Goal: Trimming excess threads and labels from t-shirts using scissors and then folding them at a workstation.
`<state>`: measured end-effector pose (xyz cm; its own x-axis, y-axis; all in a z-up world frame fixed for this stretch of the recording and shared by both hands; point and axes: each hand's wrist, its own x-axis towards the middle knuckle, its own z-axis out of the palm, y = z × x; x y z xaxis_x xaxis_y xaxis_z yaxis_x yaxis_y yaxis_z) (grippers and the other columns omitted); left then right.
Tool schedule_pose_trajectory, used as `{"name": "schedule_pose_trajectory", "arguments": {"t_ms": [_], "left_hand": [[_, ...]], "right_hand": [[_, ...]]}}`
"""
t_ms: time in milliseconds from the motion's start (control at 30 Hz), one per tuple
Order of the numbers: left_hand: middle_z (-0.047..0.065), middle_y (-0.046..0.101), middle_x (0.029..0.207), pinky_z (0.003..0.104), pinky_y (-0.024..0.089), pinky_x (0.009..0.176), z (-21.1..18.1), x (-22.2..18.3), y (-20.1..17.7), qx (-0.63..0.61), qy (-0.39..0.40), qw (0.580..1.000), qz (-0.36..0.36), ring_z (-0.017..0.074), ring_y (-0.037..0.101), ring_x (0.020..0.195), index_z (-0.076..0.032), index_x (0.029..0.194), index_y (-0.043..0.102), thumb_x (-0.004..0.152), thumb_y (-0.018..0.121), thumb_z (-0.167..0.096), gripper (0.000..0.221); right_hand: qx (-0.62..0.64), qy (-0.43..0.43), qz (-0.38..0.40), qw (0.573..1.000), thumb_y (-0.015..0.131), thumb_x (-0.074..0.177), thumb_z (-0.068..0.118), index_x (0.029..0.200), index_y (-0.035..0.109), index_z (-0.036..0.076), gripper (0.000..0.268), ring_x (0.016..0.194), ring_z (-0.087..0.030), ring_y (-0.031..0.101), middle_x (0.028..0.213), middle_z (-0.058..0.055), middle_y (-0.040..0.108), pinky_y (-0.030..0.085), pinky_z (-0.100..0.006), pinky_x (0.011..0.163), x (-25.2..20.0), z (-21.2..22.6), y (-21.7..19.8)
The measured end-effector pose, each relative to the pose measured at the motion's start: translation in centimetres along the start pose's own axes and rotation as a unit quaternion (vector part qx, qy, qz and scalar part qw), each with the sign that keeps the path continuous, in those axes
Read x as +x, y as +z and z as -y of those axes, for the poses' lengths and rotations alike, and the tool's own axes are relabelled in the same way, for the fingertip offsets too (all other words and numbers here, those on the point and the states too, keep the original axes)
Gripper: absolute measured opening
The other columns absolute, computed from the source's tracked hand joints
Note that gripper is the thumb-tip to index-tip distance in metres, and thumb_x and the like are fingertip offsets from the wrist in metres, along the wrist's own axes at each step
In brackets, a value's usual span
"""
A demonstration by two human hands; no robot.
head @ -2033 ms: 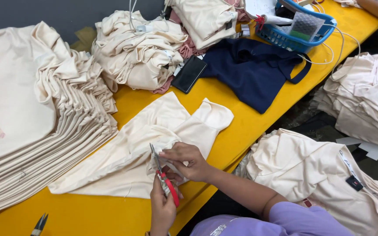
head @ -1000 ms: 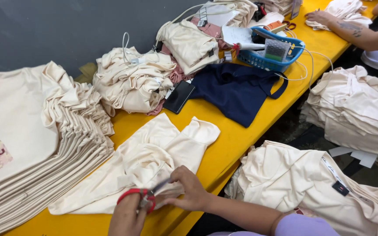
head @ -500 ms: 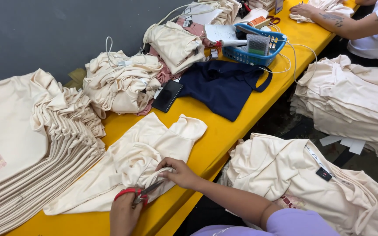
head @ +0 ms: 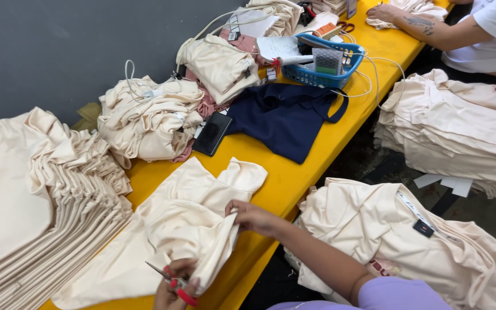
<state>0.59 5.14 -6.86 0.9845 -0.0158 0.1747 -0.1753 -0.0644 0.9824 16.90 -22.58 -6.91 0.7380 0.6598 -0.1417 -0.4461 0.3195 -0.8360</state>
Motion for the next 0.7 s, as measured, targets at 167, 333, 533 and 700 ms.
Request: {"name": "schedule_pose_trajectory", "arguments": {"t_ms": [167,333,533,700], "left_hand": [[0.016,0.070,0.121,0.034,0.044,0.100,-0.4,5.7,2.4,-0.174,-0.018,0.983,-0.063,0.0235,0.063,0.113,0.001,0.134,0.062,0.074,0.079,-0.011,0.063],[0.011,0.067,0.128,0.040,0.055,0.096,-6.0,11.1,2.0,-0.460,0.038,0.850,-0.254,0.0287,0.067,0.110,-0.012,0.128,0.064,0.079,0.077,0.000,0.052],[0.007,0.064,0.124,0.031,0.059,0.096,-9.9,9.7,2.7,-0.432,0.078,0.866,-0.239,0.0131,0.067,0.110,-0.008,0.155,0.041,0.095,0.061,0.000,0.064],[0.017,0.053,0.149,0.033,0.050,0.108,-8.1,7.3,2.0,-0.337,0.067,0.913,-0.219,0.0204,0.056,0.130,-0.008,0.158,0.038,0.093,0.067,-0.004,0.072]], "right_hand": [[0.234,-0.041,0.103,0.966,0.072,0.081,0.007,0.118,0.061,0.015,0.039,0.090,-0.015,0.069,0.102,-0.001,0.068,0.058,-0.028,0.078,8.6,6.3,2.9],[0.077,-0.248,0.059,0.964,0.075,0.084,0.013,0.130,0.056,0.016,0.050,0.120,-0.028,0.064,0.124,-0.015,0.067,0.056,-0.038,0.086,13.1,7.4,6.8],[0.141,-0.027,0.107,0.984,0.057,0.102,0.011,0.105,0.057,0.003,0.009,0.097,-0.023,0.073,0.105,-0.014,0.069,0.059,-0.027,0.076,9.3,1.8,11.2],[0.308,-0.072,0.085,0.945,0.056,0.096,-0.001,0.115,0.065,0.006,0.022,0.119,-0.025,0.065,0.119,-0.007,0.070,0.050,-0.040,0.107,10.1,0.4,14.5]]}}
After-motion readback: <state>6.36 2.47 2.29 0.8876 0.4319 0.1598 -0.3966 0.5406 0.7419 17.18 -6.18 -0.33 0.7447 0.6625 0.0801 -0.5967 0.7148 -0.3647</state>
